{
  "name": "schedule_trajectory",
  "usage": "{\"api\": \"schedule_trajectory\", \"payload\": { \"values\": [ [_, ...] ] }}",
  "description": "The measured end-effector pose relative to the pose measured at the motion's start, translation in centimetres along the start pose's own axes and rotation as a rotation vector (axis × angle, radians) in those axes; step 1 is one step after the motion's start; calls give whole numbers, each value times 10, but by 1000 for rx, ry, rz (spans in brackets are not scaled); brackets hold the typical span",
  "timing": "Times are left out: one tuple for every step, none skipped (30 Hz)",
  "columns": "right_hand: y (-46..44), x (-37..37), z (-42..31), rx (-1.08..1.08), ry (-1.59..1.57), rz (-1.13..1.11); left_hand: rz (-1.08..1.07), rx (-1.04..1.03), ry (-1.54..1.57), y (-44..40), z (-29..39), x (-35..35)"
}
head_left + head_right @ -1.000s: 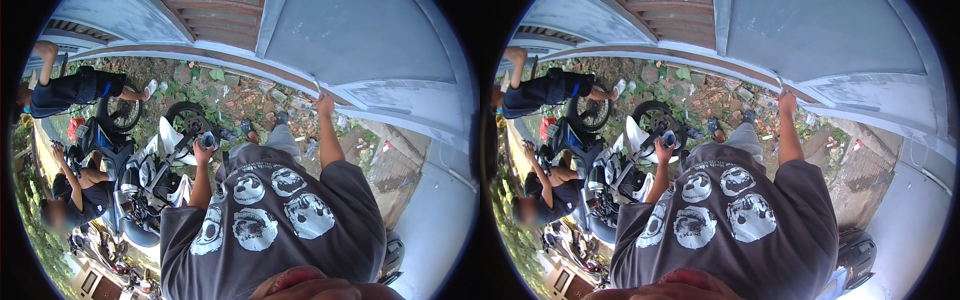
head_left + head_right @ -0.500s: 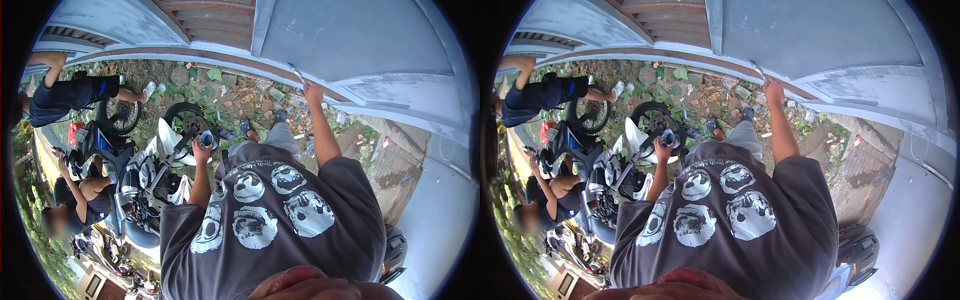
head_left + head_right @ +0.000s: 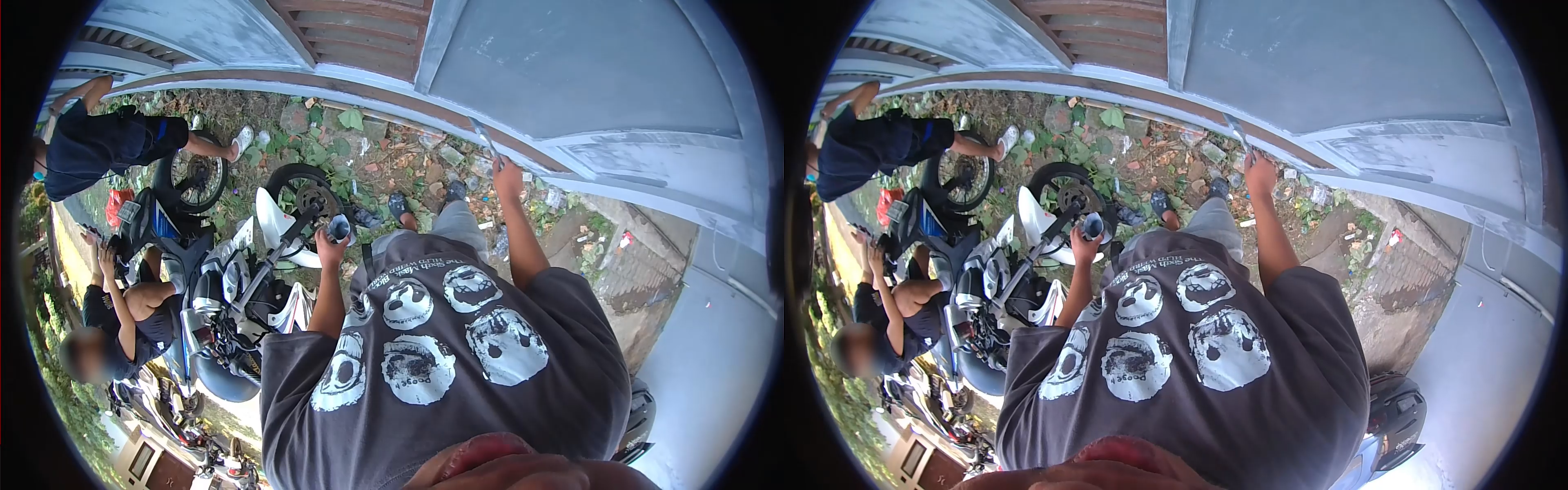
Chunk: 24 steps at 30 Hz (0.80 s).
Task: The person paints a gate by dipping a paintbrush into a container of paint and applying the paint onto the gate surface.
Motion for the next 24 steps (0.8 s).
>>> {"api": "schedule_trajectory", "payload": {
  "values": [
    [-5,5,-11,-2,1,0,-4,14,19,0,0,2],
    [-13,8,-22,-15,5,-35,-7,30,38,0,1,3],
    [-20,9,-31,-27,8,-70,-8,31,37,-2,-2,1],
    [-28,8,-34,-27,8,-72,3,24,40,-5,-6,-1],
    [-35,14,-39,-3,-8,8,14,17,41,-6,-10,-2],
    [-38,22,-44,22,-24,89,15,16,42,-6,-8,0],
    [-35,23,-46,25,-25,91,33,19,35,-6,-6,4],
    [-28,24,-46,18,-25,84,51,24,31,-7,-4,7],
    [-21,26,-47,13,-25,77,57,26,35,-7,-5,7],
    [-13,24,-44,22,-24,79,68,27,69,-6,-7,7],
    [-2,23,-43,42,-42,102,79,28,101,-5,-9,8],
    [8,26,-43,61,-60,123,83,33,105,-4,-11,7],
    [14,25,-40,38,-79,96,73,37,111,-2,-13,6],
    [13,24,-41,38,-78,93,61,40,115,1,-15,5],
    [9,17,-34,7,-36,54,57,40,112,5,-17,6],
    [5,11,-28,-27,5,17,53,40,122,8,-18,6],
    [-2,9,-25,-33,4,18,48,39,134,9,-18,7],
    [-11,8,-21,-55,22,20,44,33,131,10,-18,7],
    [-17,8,-17,-77,42,22,25,57,134,11,-20,5],
    [-22,10,-14,-82,42,24,6,82,138,12,-23,4],
    [-25,14,-13,-81,56,34,3,79,136,11,-20,5],
    [-27,18,-14,-78,71,44,-6,84,153,11,-18,6],
    [-21,19,-13,-80,71,46,-15,91,170,11,-16,7],
    [-11,24,-12,-85,46,62,-15,88,172,9,-15,6]
  ]
}}
Point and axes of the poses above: each hand's wrist, its own y-axis away from the middle knuckle, its own x-axis out of the back of the hand, z = x × y, the point moved 9 cm from there along -y, towards the middle knuckle, and after that the axes turned 5 degrees about -y, right-handed, at the moved point
